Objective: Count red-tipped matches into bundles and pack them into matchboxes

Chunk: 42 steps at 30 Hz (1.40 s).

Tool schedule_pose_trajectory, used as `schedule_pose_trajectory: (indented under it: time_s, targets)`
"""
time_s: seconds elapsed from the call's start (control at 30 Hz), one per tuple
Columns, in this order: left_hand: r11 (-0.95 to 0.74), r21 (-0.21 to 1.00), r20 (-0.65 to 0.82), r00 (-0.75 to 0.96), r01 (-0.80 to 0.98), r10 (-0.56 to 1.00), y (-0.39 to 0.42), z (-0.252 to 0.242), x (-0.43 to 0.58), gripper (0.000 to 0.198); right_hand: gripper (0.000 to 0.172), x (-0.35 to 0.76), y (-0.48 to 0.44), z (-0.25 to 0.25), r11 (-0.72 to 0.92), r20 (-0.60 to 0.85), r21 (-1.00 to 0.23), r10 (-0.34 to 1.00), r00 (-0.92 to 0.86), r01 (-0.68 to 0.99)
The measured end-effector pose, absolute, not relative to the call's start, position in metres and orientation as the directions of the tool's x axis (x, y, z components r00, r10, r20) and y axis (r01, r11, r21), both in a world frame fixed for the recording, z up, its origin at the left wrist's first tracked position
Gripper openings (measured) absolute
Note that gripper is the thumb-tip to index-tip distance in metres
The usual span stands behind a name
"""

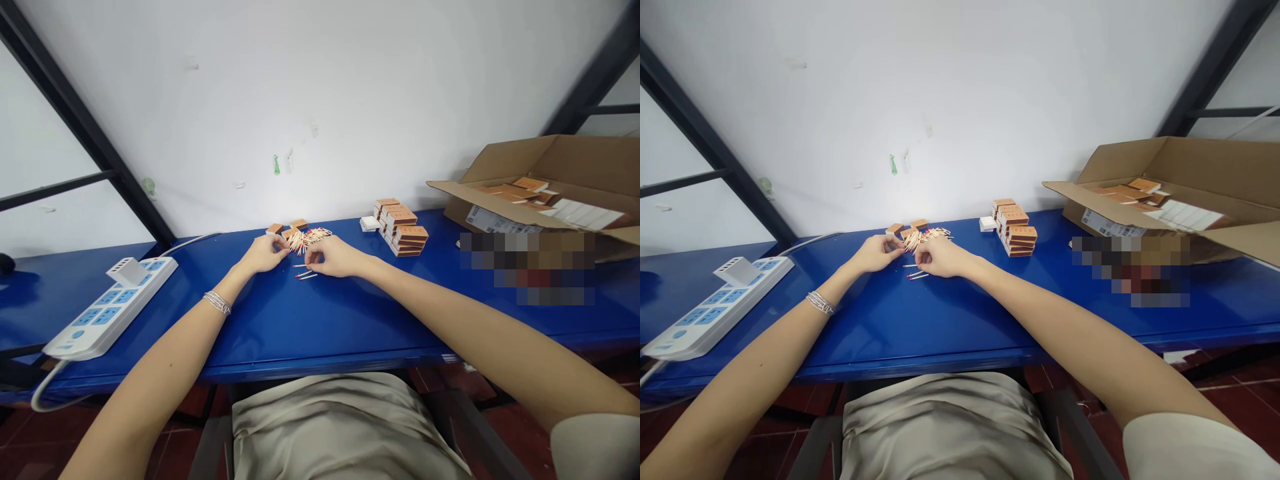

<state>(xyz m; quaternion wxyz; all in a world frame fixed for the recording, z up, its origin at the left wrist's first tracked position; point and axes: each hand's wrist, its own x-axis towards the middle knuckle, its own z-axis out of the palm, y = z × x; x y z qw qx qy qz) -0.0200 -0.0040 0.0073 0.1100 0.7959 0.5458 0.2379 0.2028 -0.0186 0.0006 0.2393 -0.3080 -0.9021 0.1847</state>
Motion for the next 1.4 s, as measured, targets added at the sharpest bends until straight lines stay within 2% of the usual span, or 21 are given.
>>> schedule_pose_trajectory:
  time_s: [0.13, 0.23, 0.4, 0.63, 0.87, 1.07, 1.17, 1.27, 1.4]
  targets:
    - [-0.379, 0.428, 0.256, 0.292, 0.820, 0.922, -0.003, 0.003, -0.019, 0.012, 0.014, 0.205, -0.015, -0.001, 0.765, 0.311, -0.460, 0.615, -0.725, 0.451]
    - [-0.398, 0.413, 0.270, 0.307, 0.819, 0.913, -0.001, -0.001, -0.018, 0.011, 0.016, 0.209, -0.010, -0.001, 0.736, 0.342, -0.429, 0.669, -0.660, 0.524]
    - [-0.440, 0.379, 0.301, 0.341, 0.814, 0.891, 0.004, -0.007, -0.018, 0.013, 0.014, 0.210, 0.002, -0.004, 0.562, 0.332, -0.272, 0.817, -0.472, 0.781]
    - [-0.445, 0.411, 0.255, 0.369, 0.795, 0.894, 0.002, -0.007, -0.016, 0.015, 0.018, 0.194, 0.006, -0.004, 0.409, 0.242, -0.250, 0.904, -0.353, 0.877]
    - [-0.452, 0.421, 0.242, 0.383, 0.787, 0.892, 0.002, -0.005, -0.016, 0.015, 0.016, 0.198, 0.007, -0.001, 0.428, 0.260, -0.268, 0.895, -0.363, 0.863]
    - [-0.445, 0.429, 0.242, 0.375, 0.786, 0.895, 0.002, -0.005, -0.018, 0.017, 0.015, 0.205, -0.002, 0.000, 0.668, 0.259, -0.363, 0.742, -0.618, 0.650]
    - [-0.440, 0.438, 0.223, 0.380, 0.784, 0.898, 0.001, -0.004, -0.017, 0.019, 0.015, 0.204, -0.005, 0.000, 0.706, 0.244, -0.416, 0.693, -0.678, 0.573]
    - [-0.468, 0.435, 0.204, 0.422, 0.769, 0.883, -0.003, -0.002, -0.014, 0.024, 0.015, 0.203, -0.003, -0.001, 0.672, 0.248, -0.414, 0.732, -0.634, 0.614]
    - [-0.491, 0.424, 0.171, 0.465, 0.761, 0.869, -0.009, 0.001, -0.007, 0.027, 0.013, 0.201, 0.004, -0.004, 0.571, 0.292, -0.317, 0.818, -0.496, 0.757]
